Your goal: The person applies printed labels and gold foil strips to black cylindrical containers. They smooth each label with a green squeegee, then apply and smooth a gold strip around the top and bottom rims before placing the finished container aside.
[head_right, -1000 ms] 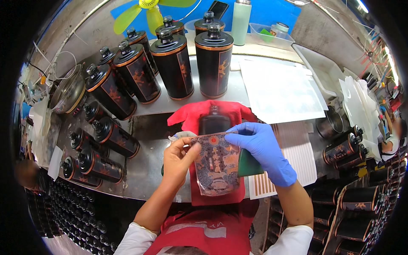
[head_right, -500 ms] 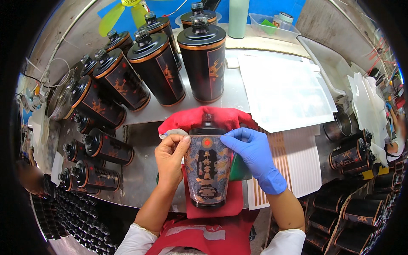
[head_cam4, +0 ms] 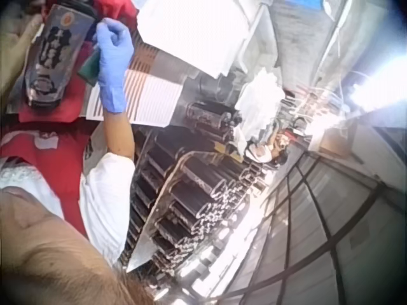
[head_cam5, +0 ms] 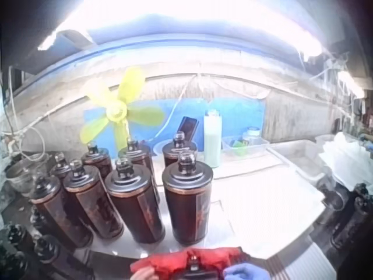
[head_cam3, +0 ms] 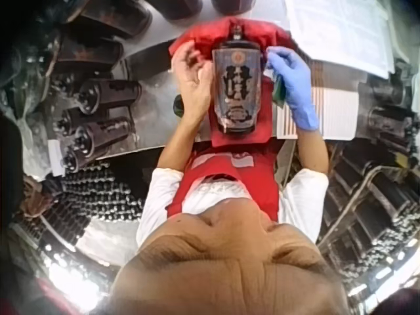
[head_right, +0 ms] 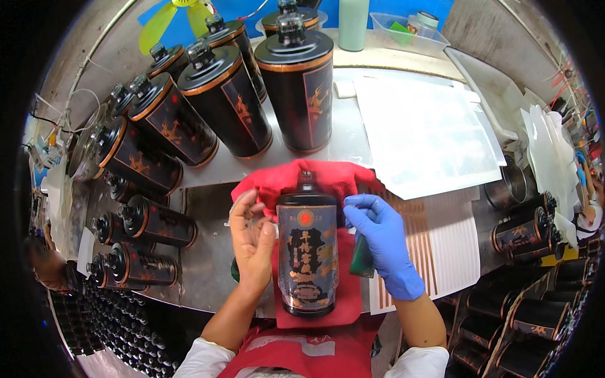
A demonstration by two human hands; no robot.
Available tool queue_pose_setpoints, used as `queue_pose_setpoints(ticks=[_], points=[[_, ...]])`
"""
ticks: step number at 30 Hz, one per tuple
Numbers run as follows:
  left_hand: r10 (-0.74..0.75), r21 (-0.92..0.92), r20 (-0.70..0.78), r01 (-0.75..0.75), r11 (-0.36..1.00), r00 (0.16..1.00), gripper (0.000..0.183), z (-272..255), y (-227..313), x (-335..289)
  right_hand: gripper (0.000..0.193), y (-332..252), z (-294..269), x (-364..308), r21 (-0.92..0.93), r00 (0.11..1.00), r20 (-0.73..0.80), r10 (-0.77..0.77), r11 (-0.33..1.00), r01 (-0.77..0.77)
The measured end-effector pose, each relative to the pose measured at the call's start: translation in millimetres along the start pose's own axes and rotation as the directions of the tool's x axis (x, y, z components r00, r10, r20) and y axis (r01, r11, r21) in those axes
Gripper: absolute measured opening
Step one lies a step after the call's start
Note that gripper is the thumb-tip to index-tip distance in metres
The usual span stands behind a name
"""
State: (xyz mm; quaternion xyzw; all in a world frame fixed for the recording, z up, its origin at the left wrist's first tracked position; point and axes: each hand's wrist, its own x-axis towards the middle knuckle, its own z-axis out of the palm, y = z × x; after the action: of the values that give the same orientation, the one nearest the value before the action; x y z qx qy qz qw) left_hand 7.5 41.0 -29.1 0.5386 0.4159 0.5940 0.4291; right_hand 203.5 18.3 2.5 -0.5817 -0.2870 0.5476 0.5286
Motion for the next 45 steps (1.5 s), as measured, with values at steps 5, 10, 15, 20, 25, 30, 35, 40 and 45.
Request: queue_pose_setpoints(ticks=[5, 10, 15, 20, 25, 30, 35, 40, 45], points=[[-0.031, 0.26, 0.158, -0.011, 0.966, 0.987, 0.057, -3.1, -1.0, 12.7, 0.026, 5.1, 12.6, -1.6, -0.043, 0.995, 0.089, -0.039, 0.998, 0.043], [-0.026, 0.219, 0.127, -0.003, 0.976, 0.992, 0.056, -24.0, -2.8, -6.7, 0.026, 11.0, -13.9, -25.7, -0.051, 0.999, 0.004, 0.046, 0.998, -0.046], [0.014, 0.345, 0.511, -0.22, 0.913, 0.86, 0.062, -43.9, 15.5, -50.0, 0.038, 23.4, -8.2, -74.3, -0.164, 0.987, 0.132, 0.095, 0.984, -0.073], [-0.253, -0.088, 0.358, 0.302, 0.949, 0.899, 0.064, -50.6, 4.4, -70.0, 0.02, 32.1, -12.7, -85.9, -0.025, 0.966, 0.159, 0.203, 0.979, -0.202], [-0.217, -0.123, 0.401, 0.288, 0.95, 0.89, 0.071, -40.4, 6.8, -66.9, 0.014, 34.2, -13.6, -85.1, -0.038, 0.953, 0.212, 0.216, 0.976, -0.213], [-0.336, -0.188, 0.401, 0.435, 0.881, 0.853, 0.08, -43.9, -3.4, -80.0, 0.015, 46.2, -22.8, -83.8, -0.115, 0.927, 0.223, 0.301, 0.953, -0.281], [-0.304, -0.164, 0.397, 0.393, 0.905, 0.866, 0.081, -47.1, -1.7, -71.4, 0.034, 41.8, -26.6, -84.7, 0.006, 0.957, 0.191, 0.219, 0.975, -0.224], [-0.24, -0.036, 0.432, 0.282, 0.959, 0.87, 0.077, -43.7, -13.8, -71.0, 0.039, 47.6, -8.8, -76.0, -0.093, 0.95, 0.23, 0.213, 0.976, -0.196], [-0.198, 0.123, 0.391, 0.162, 0.979, 0.899, 0.068, -45.2, -5.8, -63.6, 0.045, 43.3, -20.9, -73.5, -0.138, 0.965, 0.205, 0.161, 0.981, -0.134]])
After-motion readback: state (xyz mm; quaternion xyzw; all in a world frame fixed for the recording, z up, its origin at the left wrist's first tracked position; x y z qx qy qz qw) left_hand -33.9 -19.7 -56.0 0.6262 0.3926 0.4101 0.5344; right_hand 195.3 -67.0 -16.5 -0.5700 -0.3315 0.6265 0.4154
